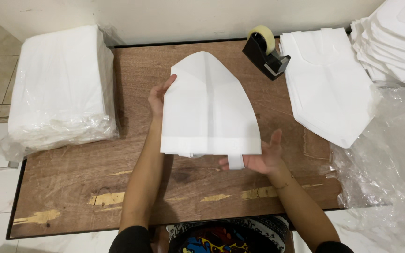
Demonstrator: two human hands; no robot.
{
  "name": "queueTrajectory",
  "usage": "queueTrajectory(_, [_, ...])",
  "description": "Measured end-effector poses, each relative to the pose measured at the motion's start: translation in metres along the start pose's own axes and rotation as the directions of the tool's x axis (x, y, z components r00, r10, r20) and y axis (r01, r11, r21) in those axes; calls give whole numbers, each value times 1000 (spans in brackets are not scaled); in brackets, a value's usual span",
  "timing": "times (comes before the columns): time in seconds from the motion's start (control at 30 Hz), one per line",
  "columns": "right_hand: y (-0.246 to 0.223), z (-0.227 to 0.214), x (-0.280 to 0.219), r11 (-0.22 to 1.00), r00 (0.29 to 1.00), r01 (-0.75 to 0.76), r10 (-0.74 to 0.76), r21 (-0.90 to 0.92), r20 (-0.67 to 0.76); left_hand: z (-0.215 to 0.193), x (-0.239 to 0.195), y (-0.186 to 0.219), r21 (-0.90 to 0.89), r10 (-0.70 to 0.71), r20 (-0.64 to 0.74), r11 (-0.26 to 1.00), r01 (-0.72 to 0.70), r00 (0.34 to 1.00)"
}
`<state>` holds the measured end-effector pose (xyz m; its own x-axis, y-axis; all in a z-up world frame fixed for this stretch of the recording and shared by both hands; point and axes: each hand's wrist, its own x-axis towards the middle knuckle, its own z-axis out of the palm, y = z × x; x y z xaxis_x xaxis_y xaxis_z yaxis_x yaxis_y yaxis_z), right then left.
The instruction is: The person packs stacks of white fabric items into large plastic bags, seals the bags with tape from a dispenser, and سپس organizes the stacks on a wooden table.
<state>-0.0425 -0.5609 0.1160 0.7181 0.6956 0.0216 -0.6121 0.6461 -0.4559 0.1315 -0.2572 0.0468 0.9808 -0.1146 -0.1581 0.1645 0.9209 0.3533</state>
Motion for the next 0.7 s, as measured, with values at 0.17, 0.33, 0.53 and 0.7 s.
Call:
queueTrajectory(0.17, [11,15,-18,938,943,-185,86,-292,-322,40,-25,9,545,92,22,833,-89,996])
queueTrajectory(0.33, [25,2,-38,868,815,-366,125,-335,-566,16,-18,8,923,119,35,376,-77,992])
queueTrajectory(0.53, [-60,-12,-21,36,702,-635,-391,-772,-596,29,-14,3,933,115,77,-359,-31,990])
queueTrajectory(0.7, [-134,-47,37,61,492,-493,-803,-868,-336,33,-17,-6,709,19,150,-699,-95,988])
